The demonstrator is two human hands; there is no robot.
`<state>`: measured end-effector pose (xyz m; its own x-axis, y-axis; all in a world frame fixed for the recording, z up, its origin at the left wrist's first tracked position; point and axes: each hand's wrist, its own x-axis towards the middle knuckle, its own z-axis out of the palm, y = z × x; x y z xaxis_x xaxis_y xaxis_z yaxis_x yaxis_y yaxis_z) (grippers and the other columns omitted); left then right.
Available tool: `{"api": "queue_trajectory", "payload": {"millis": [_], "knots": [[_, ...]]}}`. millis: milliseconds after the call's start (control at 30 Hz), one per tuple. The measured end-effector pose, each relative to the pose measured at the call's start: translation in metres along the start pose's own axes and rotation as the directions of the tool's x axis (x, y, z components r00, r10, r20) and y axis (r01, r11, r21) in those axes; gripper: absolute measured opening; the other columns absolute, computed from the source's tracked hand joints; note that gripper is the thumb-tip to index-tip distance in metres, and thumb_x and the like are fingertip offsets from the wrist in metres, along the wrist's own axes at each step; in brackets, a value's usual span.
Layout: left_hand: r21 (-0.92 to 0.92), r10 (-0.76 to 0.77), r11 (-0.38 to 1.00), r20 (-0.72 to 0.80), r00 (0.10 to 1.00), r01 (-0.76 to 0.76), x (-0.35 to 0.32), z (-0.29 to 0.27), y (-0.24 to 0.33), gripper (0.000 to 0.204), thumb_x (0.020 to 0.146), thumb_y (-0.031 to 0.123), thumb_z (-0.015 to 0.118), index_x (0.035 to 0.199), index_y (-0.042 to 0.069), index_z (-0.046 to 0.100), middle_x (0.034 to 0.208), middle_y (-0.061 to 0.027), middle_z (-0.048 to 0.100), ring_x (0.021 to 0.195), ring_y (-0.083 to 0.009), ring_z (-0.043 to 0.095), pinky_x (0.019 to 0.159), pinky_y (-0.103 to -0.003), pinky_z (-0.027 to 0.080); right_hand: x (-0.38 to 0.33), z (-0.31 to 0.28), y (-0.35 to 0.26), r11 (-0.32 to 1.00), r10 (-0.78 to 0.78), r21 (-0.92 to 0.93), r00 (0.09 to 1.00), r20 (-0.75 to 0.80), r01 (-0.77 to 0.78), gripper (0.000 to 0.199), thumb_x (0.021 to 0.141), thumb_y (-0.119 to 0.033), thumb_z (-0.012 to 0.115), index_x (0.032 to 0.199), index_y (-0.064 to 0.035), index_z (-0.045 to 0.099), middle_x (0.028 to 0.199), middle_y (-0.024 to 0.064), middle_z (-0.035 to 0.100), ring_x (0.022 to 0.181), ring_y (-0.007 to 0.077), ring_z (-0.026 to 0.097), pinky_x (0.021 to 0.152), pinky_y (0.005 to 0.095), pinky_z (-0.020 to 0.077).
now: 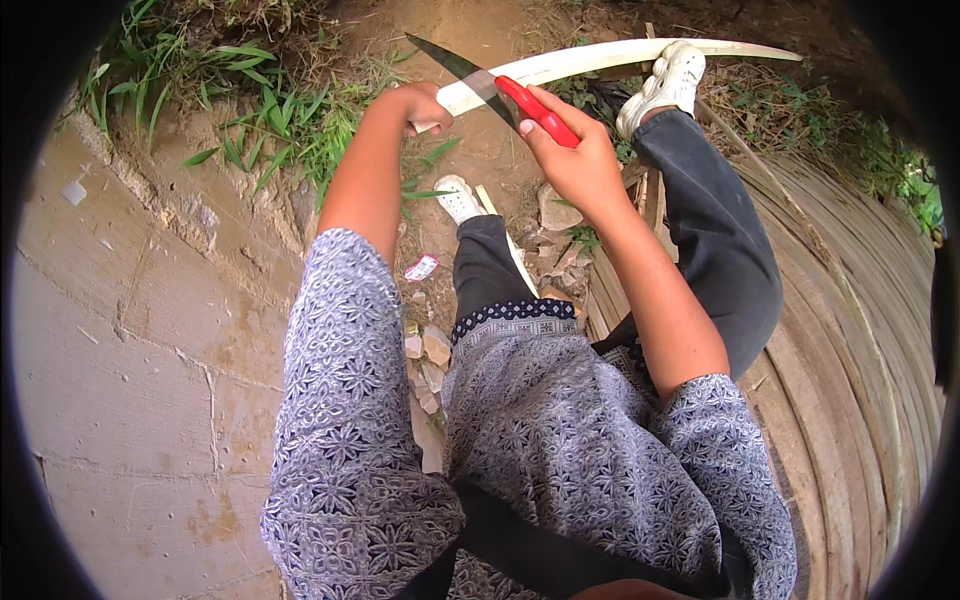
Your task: The person walks through a cluttered area, picks up a thin wooden strip, and uses a red-handled hand saw to cut it into smaller pieces. The person holds the wood with one hand and saws with the other, then places the cut pieces on the ground.
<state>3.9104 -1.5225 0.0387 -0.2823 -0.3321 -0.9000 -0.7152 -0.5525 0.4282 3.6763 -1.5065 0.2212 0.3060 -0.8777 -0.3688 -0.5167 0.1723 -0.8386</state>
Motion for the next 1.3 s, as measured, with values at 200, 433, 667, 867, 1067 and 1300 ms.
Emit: {"api": "queue_trajectory", "payload": {"millis": [200, 433, 667, 867, 1067, 1300], "knots": [[0.268, 0.086, 0.956, -0.651, 0.754, 0.122, -0.030, 0.053, 0.024, 0.044, 0.071, 0.033, 0.080, 0.109, 0.012, 0.072, 0.100, -0.0128, 0.075, 0.095, -0.0311, 0.073, 0.078, -0.044, 0.059, -0.008, 0.011, 0.003, 0.999, 0.034, 0.017, 0.998, -0.051, -0.033, 0.043, 0.090, -0.016, 0.068, 0.130, -0.0022, 0.063, 0.107, 0.0227, 0.072, 0.094, 0.0228, 0.071, 0.086, 0.0324, 0.0522], [0.329, 0.079, 0.930, -0.617, 0.783, 0.165, -0.020, 0.050, 0.016, 0.039, 0.078, 0.034, 0.074, 0.110, 0.013, 0.071, 0.101, -0.0133, 0.075, 0.094, -0.0309, 0.073, 0.079, -0.044, 0.059, -0.043, 0.013, -0.006, 1.000, 0.022, -0.004, 0.999, -0.046, -0.023, 0.046, 0.092, -0.014, 0.067, 0.137, -0.0045, 0.059, 0.106, 0.0224, 0.072, 0.086, 0.0205, 0.069, 0.081, 0.0322, 0.0521], [0.326, 0.077, 0.931, -0.615, 0.784, 0.164, -0.023, 0.051, 0.013, 0.034, 0.077, 0.030, 0.075, 0.107, 0.014, 0.073, 0.102, -0.0118, 0.075, 0.094, -0.0306, 0.073, 0.079, -0.043, 0.059, -0.116, -0.029, -0.035, 0.993, 0.050, -0.107, 0.999, 0.005, -0.049, 0.050, 0.094, -0.010, 0.066, 0.142, -0.0036, 0.054, 0.109, 0.0178, 0.072, 0.085, 0.0126, 0.064, 0.078, 0.0289, 0.0515], [0.335, 0.093, 0.930, -0.616, 0.782, 0.154, -0.021, 0.052, 0.013, 0.039, 0.079, 0.032, 0.073, 0.113, 0.013, 0.071, 0.100, -0.0134, 0.075, 0.093, -0.0316, 0.073, 0.079, -0.044, 0.059, -0.126, -0.039, -0.037, 0.993, 0.049, -0.106, 0.999, -0.021, -0.051, 0.049, 0.093, -0.007, 0.066, 0.141, -0.0033, 0.055, 0.108, 0.0149, 0.072, 0.085, 0.0132, 0.064, 0.080, 0.0292, 0.0516], [0.329, 0.108, 0.935, -0.617, 0.780, 0.130, -0.022, 0.050, 0.022, 0.036, 0.078, 0.032, 0.073, 0.109, 0.013, 0.072, 0.101, -0.0141, 0.075, 0.094, -0.0321, 0.073, 0.081, -0.044, 0.059, -0.006, 0.044, 0.018, 0.995, -0.088, -0.063, 0.991, -0.104, 0.082, 0.045, 0.091, -0.015, 0.067, 0.135, -0.0027, 0.060, 0.103, 0.0218, 0.071, 0.089, 0.0228, 0.071, 0.081, 0.0332, 0.0526], [0.330, 0.092, 0.933, -0.601, 0.794, 0.142, -0.019, 0.051, 0.008, 0.036, 0.078, 0.031, 0.073, 0.109, 0.013, 0.072, 0.102, -0.0143, 0.074, 0.095, -0.0322, 0.072, 0.081, -0.044, 0.059, -0.043, 0.043, 0.015, 1.000, -0.026, -0.012, 0.995, -0.099, 0.025, 0.048, 0.093, -0.016, 0.067, 0.138, -0.0021, 0.057, 0.107, 0.0220, 0.071, 0.091, 0.0188, 0.069, 0.082, 0.0315, 0.0519]]}}
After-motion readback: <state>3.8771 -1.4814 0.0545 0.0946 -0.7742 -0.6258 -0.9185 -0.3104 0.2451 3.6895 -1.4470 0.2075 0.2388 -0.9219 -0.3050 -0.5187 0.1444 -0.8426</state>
